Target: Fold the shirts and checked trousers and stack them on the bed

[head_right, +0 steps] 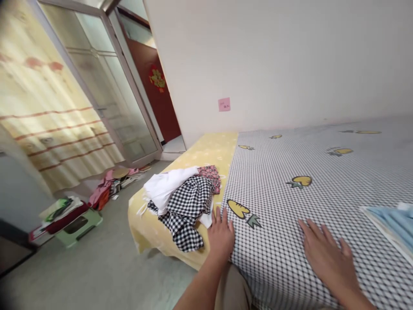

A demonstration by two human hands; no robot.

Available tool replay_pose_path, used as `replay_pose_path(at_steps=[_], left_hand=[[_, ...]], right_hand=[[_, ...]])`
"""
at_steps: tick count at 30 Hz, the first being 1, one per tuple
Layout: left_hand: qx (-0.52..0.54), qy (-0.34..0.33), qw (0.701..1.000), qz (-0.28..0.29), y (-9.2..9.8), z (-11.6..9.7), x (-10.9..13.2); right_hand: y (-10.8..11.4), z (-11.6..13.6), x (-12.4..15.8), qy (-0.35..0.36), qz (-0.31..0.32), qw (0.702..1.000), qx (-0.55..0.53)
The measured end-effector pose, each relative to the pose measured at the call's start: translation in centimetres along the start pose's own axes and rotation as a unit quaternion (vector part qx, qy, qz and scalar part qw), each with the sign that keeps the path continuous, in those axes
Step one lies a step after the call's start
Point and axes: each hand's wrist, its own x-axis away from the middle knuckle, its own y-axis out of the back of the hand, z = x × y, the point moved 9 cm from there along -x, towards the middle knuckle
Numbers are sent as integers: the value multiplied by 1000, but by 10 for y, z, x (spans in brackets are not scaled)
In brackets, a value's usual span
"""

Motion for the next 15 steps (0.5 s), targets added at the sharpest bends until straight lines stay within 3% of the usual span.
replay_pose_path(at_steps=[6, 15], left_hand=[[15, -1, 1000, -9, -6, 2, 3], [12, -13, 1000, 0, -2, 4, 7]], right_hand=[[10, 5, 2, 18, -60, 997, -50], [14, 12, 0, 21, -25, 998, 49]])
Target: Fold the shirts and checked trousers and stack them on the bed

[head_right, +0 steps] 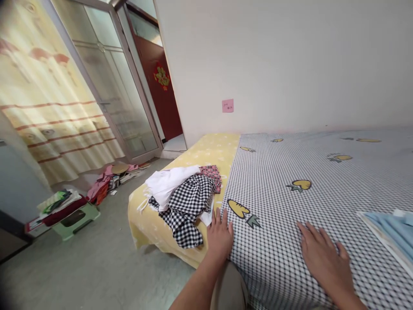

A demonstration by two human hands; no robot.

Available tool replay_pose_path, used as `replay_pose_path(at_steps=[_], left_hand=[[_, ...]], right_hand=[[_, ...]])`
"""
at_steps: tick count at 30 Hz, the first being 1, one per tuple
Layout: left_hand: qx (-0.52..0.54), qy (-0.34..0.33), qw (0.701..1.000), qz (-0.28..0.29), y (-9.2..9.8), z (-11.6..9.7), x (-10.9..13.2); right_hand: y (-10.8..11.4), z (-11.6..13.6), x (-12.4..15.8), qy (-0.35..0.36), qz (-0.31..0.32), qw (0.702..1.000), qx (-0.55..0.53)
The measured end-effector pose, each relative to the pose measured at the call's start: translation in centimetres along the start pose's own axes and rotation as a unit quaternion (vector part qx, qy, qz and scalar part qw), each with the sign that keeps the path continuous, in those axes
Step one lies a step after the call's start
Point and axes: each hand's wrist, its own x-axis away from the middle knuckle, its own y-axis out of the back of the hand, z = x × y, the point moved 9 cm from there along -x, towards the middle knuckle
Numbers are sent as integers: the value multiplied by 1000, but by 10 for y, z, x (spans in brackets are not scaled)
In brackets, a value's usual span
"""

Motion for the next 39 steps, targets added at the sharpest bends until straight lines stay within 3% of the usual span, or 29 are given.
replay_pose_path(at_steps=[9, 17, 21, 23, 27, 29, 32, 34, 36, 39], left_hand=[[-8, 8, 1000, 19, 3, 0, 3], [-3, -5, 1000, 29, 10, -2, 13], [61, -43, 997, 34, 25, 6, 28], [91, -61, 994, -5, 46, 17, 29], [23, -81, 981, -174, 111, 50, 20], [-10, -59, 977, -204, 132, 69, 8], [80, 15, 986, -149, 139, 105, -19], [187, 80, 970, -131, 139, 130, -33], [258, 136, 944, -151, 140, 147, -43], [321, 172, 913, -182, 139, 150, -50]], right_hand=[[8, 3, -4, -9, 43, 999, 10], [12, 5, -3, 0, 16, 1000, -4], [18, 9, -4, 7, -19, 1000, -3], [20, 11, -4, 9, -22, 1000, -5], [20, 11, -4, 3, -16, 1000, -16], [18, 9, -4, -3, -13, 1000, -21], [12, 3, -4, -23, -3, 1000, -22], [5, -1, -4, -30, 22, 999, -26], [0, -3, -4, -31, 51, 998, -36], [3, -1, -4, -30, 45, 998, -41]])
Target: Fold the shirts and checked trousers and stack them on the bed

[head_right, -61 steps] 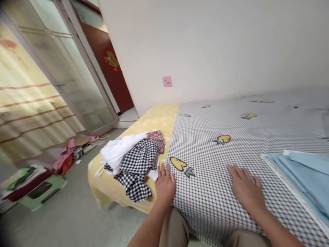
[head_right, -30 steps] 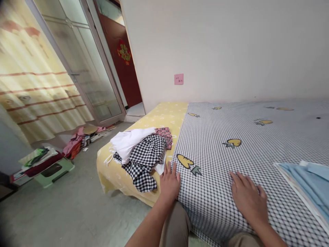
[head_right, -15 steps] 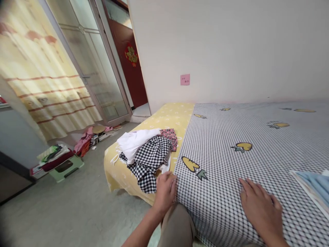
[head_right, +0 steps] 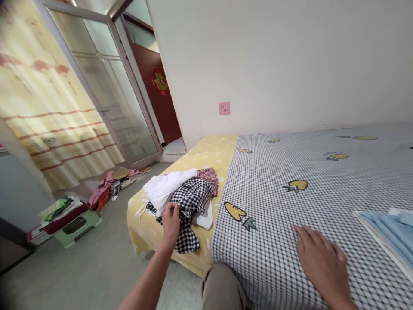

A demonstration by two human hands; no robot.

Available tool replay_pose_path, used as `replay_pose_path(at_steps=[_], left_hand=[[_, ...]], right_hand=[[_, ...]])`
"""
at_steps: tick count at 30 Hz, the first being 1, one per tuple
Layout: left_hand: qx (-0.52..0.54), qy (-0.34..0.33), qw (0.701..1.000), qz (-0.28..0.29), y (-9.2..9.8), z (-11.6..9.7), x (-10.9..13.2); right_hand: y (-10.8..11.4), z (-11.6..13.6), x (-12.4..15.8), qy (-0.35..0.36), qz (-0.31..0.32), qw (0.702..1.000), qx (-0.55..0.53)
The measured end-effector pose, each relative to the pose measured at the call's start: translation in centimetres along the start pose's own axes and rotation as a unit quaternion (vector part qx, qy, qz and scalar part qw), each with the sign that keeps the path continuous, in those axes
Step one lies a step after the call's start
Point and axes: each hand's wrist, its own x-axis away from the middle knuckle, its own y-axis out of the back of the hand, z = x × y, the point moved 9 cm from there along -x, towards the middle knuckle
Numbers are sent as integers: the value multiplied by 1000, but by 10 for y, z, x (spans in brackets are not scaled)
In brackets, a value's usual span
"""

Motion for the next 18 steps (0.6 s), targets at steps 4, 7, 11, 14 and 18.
replay_pose_path(at_steps=[4, 7, 11, 14, 18], left_hand=[[99, 26, 995, -12, -15, -11, 14], [143, 33, 989, 11, -27, -19, 23], [149, 11, 985, 84, -35, -31, 3], [115, -39, 978, 168, -34, -41, -26], [42, -82, 982, 163, -19, -37, -42]], right_hand=[[11, 8, 2, 12, -47, 999, 11], [14, 12, 3, 19, -63, 998, 21], [17, 15, 2, 26, -66, 997, 39], [19, 15, 1, 22, -60, 997, 41], [16, 13, -1, 25, -50, 998, 28]])
